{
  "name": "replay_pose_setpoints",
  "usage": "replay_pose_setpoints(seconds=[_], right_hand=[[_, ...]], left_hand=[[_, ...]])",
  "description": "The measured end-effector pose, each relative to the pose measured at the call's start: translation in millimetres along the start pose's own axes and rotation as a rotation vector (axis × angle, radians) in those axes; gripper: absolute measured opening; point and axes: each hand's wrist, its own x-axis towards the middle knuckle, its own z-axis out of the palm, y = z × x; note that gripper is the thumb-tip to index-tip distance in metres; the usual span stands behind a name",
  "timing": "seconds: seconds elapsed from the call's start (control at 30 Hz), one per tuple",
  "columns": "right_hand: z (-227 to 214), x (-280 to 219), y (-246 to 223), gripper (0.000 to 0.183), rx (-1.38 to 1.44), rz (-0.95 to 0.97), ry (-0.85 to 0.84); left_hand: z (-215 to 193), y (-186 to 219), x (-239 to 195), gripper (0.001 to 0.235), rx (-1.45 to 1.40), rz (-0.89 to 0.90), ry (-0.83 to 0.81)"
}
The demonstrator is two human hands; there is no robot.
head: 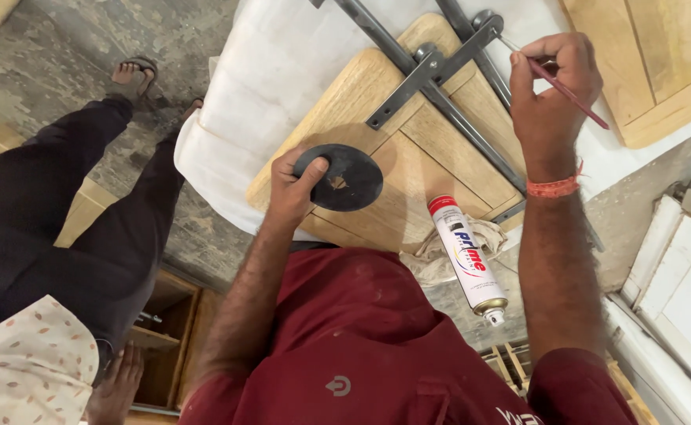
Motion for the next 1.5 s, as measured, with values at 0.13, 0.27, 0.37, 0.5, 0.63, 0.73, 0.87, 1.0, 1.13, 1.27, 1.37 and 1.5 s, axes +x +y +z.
replay_pose_setpoints(seconds=[0.13, 0.27, 0.37, 0.5, 0.63, 0.73, 0.87, 1.0, 1.13, 1.27, 1.37, 1.5], right_hand=[[-2, -2, 0, 0.021, -0.022, 0.007, -0.001], [-1, -3, 2, 0.017, 0.021, 0.019, 0.009], [-1, -2, 3, 0.019, 0.006, 0.015, 0.000], [-4, -3, -2, 0.020, 0.006, 0.026, -0.008], [-3, -2, 0, 0.021, -0.013, 0.000, 0.003], [-1, -1, -1, 0.020, 0.030, 0.018, -0.011], [-2, -5, -4, 0.021, -0.010, 0.034, -0.024], [-3, -2, -3, 0.018, 0.031, 0.016, -0.003], [-1, -1, -1, 0.019, 0.016, 0.016, -0.014], [-2, -3, 1, 0.019, -0.037, 0.013, -0.011], [-1, -3, 3, 0.019, -0.054, 0.011, -0.001], [0, -1, -3, 0.020, -0.016, 0.029, -0.013]], left_hand=[[2, 1, 1, 0.020, 0.003, 0.015, 0.004], [0, 0, -1, 0.021, -0.003, 0.004, -0.002], [0, 2, 2, 0.020, 0.002, 0.013, -0.003], [1, 2, 1, 0.020, -0.011, 0.010, -0.007], [3, 6, 1, 0.021, -0.024, 0.016, -0.018], [4, 6, 2, 0.022, -0.035, 0.020, -0.023], [-1, 1, 1, 0.021, -0.015, 0.011, -0.012], [0, 2, 1, 0.021, -0.028, 0.003, -0.015], [2, 7, 1, 0.021, -0.022, 0.007, -0.022], [1, 5, 2, 0.020, -0.010, 0.014, -0.024], [-1, 2, 0, 0.020, -0.017, 0.009, -0.026], [2, 8, 1, 0.020, -0.012, 0.016, -0.032]])
